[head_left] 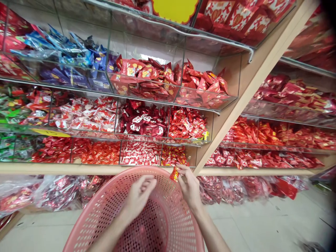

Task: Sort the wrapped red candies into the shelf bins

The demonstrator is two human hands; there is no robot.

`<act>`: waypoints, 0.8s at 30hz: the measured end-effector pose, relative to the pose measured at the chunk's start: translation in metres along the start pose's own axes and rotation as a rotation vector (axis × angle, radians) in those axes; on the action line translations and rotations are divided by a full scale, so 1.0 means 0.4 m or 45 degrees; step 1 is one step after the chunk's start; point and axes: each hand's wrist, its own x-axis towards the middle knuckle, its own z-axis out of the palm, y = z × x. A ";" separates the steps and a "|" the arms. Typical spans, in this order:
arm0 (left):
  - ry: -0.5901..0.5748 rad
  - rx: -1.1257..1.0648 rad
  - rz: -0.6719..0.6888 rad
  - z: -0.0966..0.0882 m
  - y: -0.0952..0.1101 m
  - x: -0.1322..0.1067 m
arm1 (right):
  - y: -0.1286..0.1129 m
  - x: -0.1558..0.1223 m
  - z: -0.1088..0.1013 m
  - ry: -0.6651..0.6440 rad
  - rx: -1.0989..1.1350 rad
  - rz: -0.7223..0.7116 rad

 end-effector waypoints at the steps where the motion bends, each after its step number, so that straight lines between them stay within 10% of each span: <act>1: -0.135 -0.200 -0.087 0.034 0.035 -0.001 | -0.018 -0.007 0.005 -0.032 -0.049 -0.082; 5: -0.183 -0.569 -0.218 0.095 0.094 -0.012 | -0.070 -0.037 0.017 -0.136 0.009 -0.178; 12: -0.173 -0.251 -0.036 0.049 0.072 -0.031 | -0.145 -0.018 -0.007 -0.353 0.685 0.576; 24: -0.169 -0.182 0.049 0.033 0.076 -0.058 | -0.170 -0.042 0.016 -0.378 1.081 0.943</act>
